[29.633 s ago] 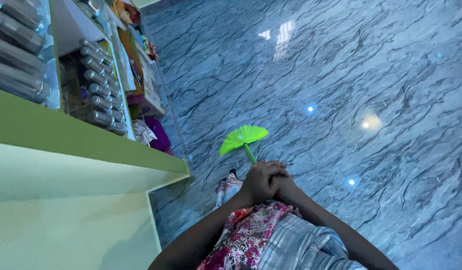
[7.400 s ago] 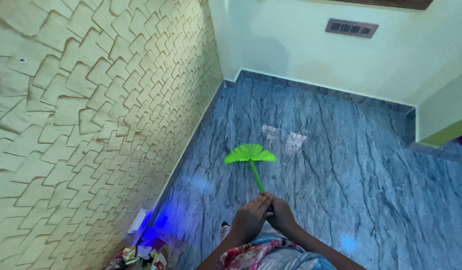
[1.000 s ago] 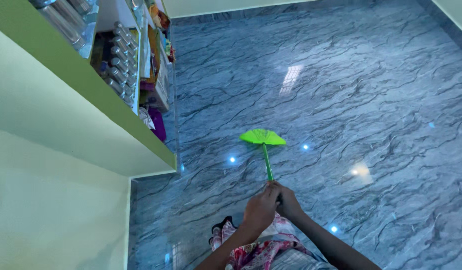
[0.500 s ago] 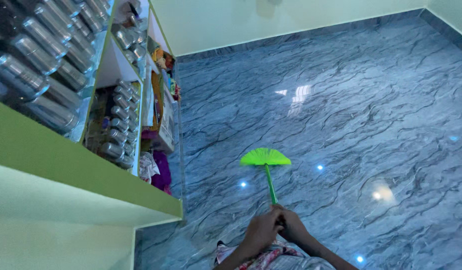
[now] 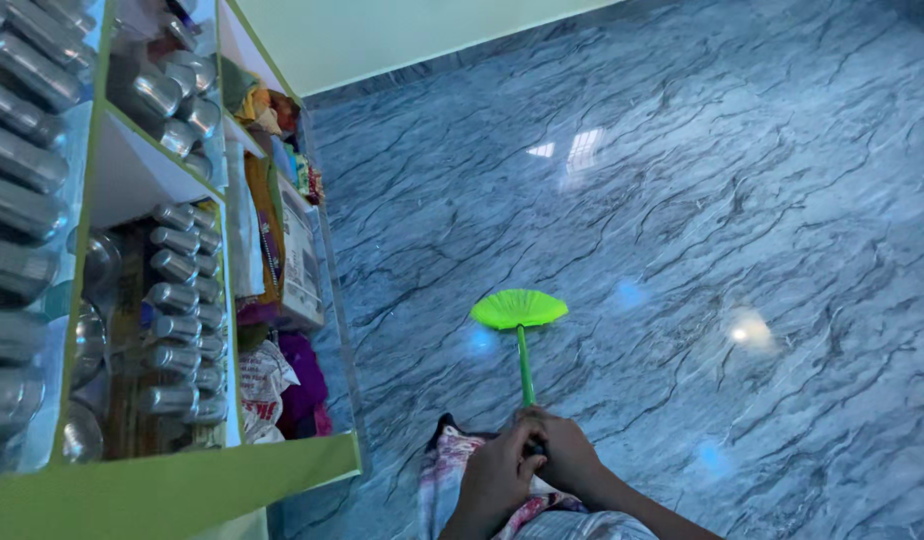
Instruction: The person sweeps the tiled floor using a green hand broom, moving across the room and along the walls near a decorative door.
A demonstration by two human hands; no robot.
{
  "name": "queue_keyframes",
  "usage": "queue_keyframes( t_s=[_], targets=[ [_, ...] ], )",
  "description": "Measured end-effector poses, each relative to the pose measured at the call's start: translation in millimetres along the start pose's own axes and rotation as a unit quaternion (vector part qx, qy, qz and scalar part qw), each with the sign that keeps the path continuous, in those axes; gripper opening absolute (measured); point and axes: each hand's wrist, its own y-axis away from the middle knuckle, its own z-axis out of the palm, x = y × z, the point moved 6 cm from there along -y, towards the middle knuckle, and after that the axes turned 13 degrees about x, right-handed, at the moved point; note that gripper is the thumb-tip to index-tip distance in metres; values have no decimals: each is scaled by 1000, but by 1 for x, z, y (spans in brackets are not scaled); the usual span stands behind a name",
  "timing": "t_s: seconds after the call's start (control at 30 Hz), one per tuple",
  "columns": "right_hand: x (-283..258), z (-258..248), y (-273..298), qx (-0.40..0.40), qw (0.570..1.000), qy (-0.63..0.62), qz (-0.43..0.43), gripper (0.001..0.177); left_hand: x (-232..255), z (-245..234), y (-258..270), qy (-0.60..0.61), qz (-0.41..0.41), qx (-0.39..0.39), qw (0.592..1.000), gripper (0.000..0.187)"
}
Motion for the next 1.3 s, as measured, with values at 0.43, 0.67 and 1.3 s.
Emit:
queue_keyframes(
  t_s=[0.43, 0.67, 1.3],
  targets=[
    [70, 42, -229, 82, 993, 86, -9, 28, -90, -64, -229, -47, 47, -65, 996, 39],
    [13, 15, -283, 87, 992, 91, 30, 32, -59, -136, -275, 26, 140, -105, 984, 39],
    [154, -35, -510, 249, 968, 18, 12, 32, -102, -78, -546, -80, 141, -119, 980, 46]
  ],
)
